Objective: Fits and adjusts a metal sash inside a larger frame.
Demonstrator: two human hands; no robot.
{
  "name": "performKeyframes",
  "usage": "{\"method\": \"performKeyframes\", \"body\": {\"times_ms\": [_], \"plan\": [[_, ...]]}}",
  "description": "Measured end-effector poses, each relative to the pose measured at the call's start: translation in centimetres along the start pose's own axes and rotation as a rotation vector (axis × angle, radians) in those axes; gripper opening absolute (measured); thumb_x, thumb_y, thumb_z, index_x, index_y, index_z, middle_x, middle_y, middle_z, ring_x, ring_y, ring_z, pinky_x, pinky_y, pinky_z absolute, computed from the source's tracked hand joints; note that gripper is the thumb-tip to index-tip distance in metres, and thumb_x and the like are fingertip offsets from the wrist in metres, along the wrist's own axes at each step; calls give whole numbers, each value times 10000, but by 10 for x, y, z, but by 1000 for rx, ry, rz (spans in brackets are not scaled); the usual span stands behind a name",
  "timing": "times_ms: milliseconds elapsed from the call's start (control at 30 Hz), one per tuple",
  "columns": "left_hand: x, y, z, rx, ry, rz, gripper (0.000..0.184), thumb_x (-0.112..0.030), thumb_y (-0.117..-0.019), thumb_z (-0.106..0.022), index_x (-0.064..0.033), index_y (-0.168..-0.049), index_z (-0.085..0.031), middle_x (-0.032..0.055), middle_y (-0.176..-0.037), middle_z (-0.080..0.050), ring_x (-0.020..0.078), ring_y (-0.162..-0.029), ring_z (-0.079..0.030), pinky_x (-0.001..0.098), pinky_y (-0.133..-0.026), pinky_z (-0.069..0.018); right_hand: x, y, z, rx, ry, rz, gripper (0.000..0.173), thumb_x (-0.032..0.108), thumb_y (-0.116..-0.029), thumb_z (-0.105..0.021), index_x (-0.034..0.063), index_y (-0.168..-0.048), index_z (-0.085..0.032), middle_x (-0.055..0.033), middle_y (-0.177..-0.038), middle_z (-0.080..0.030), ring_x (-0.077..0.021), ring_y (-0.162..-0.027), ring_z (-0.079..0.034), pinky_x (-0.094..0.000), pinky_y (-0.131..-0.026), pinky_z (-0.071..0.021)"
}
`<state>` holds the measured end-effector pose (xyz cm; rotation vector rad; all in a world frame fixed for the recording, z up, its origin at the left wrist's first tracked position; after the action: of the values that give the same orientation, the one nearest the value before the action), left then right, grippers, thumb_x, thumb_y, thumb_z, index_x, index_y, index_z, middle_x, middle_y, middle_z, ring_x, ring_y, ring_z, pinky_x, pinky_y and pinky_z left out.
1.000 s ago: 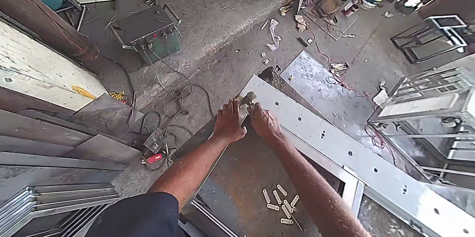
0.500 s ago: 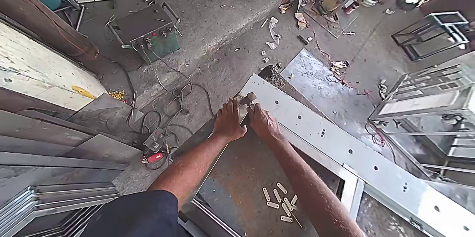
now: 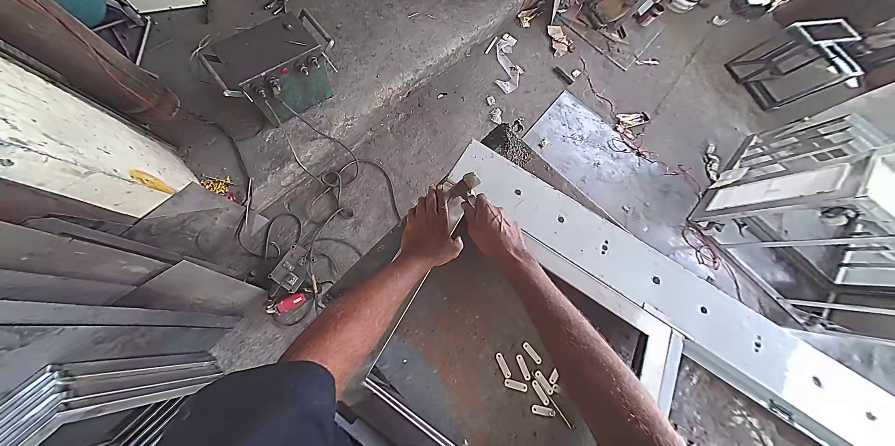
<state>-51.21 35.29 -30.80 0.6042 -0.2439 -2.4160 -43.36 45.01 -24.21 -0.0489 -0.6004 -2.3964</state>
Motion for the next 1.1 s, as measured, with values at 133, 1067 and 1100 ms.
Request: {"method": "performKeyframes", "body": {"times_ms": [133,1067,1100], "plan": [[1,0,-1,-6,-15,-1,1209,-632,-756,-647,-24,-1646,-99,191,-1709,-134,364,-1481,-357,529,-1133,-378,-17,14,-12,-13,-151,19,553,529,-1090,-322,58,-1204,-589,-166,-1025,-684,-329,-1004,-692,-531,-855,-539],[-356,153,-229,571,817,7,647,-391,-905,-794,65,-1301,-559,229,-1169,-683,294,-1072,-693,469,-970,-564,-372,469,-151,-554,-874,-557,499,628,-1017,-408,181,-924,-609,81,-606,-481,-57,-509,-492,-289,-484,-431],[-362,151,-232,546,799,24,668,-366,-881,-821,68,-1307,-544,237,-1173,-678,303,-1074,-692,475,-964,-565,-379,473,-152,-553,-870,-570,482,620,-1010,-432,179,-925,-608,84,-616,-491,-50,-520,-501,-282,-491,-436]]}}
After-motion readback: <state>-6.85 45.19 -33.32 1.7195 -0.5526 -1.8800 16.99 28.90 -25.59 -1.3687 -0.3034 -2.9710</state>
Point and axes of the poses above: each hand's wrist, its own y-axis away from the middle knuckle, its own z-axis out of the back of the hand, x = y × z, the point moved 4 cm from there along -y, towards the middle knuckle
